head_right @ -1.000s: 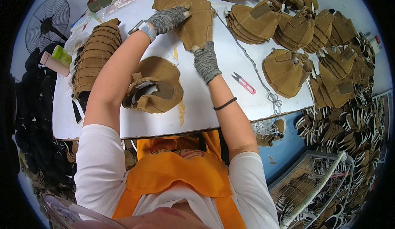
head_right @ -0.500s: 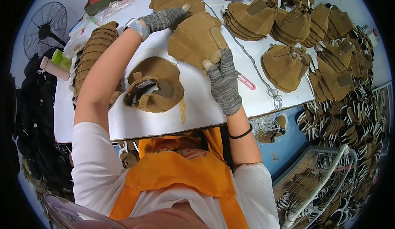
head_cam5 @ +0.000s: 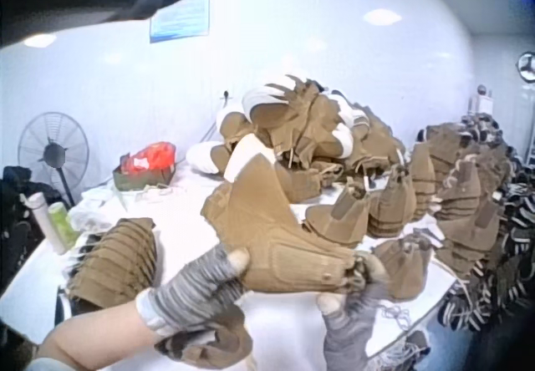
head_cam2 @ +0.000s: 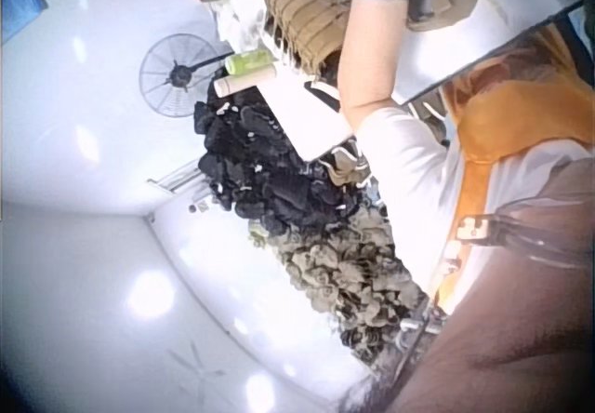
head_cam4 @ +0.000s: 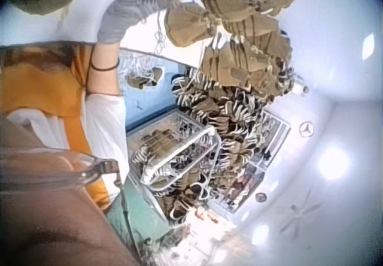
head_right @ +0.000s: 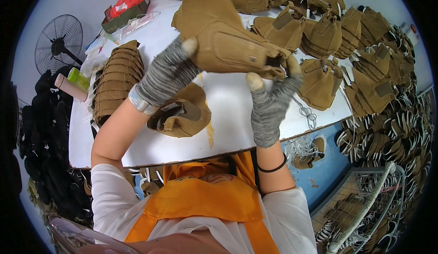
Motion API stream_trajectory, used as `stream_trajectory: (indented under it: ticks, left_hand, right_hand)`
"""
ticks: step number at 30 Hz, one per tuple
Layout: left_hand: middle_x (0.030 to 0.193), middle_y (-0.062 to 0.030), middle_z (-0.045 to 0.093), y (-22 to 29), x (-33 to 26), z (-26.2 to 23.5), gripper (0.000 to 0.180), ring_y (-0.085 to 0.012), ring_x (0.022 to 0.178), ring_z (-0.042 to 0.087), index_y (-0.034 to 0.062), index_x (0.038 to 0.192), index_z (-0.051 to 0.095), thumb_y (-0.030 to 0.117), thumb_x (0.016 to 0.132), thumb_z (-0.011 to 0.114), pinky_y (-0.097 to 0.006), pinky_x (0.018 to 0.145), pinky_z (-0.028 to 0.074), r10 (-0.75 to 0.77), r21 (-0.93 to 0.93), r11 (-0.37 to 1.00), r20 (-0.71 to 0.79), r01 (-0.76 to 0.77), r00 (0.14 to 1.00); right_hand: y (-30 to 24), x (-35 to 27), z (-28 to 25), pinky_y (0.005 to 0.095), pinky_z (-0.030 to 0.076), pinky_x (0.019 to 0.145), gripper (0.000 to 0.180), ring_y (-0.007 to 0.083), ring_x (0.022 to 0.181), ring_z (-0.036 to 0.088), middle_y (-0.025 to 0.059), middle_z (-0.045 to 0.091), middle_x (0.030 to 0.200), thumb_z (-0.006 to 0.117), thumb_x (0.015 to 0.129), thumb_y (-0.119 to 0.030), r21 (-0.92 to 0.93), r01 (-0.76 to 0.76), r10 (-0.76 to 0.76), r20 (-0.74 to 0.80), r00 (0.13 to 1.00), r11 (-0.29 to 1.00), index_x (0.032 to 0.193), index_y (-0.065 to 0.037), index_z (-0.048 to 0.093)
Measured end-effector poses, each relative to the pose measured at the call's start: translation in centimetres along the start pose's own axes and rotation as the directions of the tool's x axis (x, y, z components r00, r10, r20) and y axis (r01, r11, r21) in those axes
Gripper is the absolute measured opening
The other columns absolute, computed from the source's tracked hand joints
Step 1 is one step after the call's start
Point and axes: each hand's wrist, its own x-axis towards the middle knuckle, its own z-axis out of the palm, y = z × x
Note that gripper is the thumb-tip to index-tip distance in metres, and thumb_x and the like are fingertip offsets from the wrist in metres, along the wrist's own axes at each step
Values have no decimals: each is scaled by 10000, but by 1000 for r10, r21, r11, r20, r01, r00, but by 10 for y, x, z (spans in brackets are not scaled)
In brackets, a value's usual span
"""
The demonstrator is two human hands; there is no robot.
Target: The person trims excess threads and material from shoe uppers using a pair of small snips, handling each component individually on a worktable.
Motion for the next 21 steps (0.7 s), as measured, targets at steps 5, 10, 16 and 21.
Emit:
stream_trajectory:
  ticks: [5, 10, 16, 21]
  left_hand:
    - [1188, -62, 516, -12, -11, 18, 554, -146, 1044, 479, 26, 1320, 405, 325, 898, 603, -284, 913, 406, 4, 240, 971, 64, -20, 998]
    - [1126, -62, 540, -10, -10, 18, 538, -131, 986, 492, 14, 1288, 431, 323, 891, 619, -287, 890, 421, 69, 342, 935, 86, -94, 994]
    - [1093, -78, 577, -13, -18, 17, 485, -145, 990, 530, -13, 1233, 482, 255, 869, 657, -294, 888, 440, 120, 557, 823, 23, -113, 992]
    - [1009, -57, 608, -1, -18, 43, 428, -153, 920, 589, -5, 1198, 520, 265, 888, 637, -281, 836, 489, 200, 397, 906, -99, -146, 975]
  right_hand:
    - [9, 10, -1, 346, 353, 1045, 953, 207, 1212, 391, 96, 356, 1329, 771, 758, -313, 263, -295, 289, 62, 955, 919, 1453, -116, 150]
    - [13, 5, -12, 410, 433, 1001, 864, 274, 1207, 452, 124, 416, 1307, 735, 767, -342, 247, -291, 273, 103, 956, 924, 1411, -99, 212]
    - [-26, 5, 5, 388, 451, 970, 711, 246, 1138, 505, 118, 475, 1242, 739, 764, -253, 354, -369, 366, 79, 927, 859, 1336, -61, 363]
    - [-13, 0, -2, 340, 424, 977, 608, 188, 1119, 495, 78, 515, 1186, 738, 796, -231, 387, -320, 323, 61, 945, 865, 1285, -44, 429]
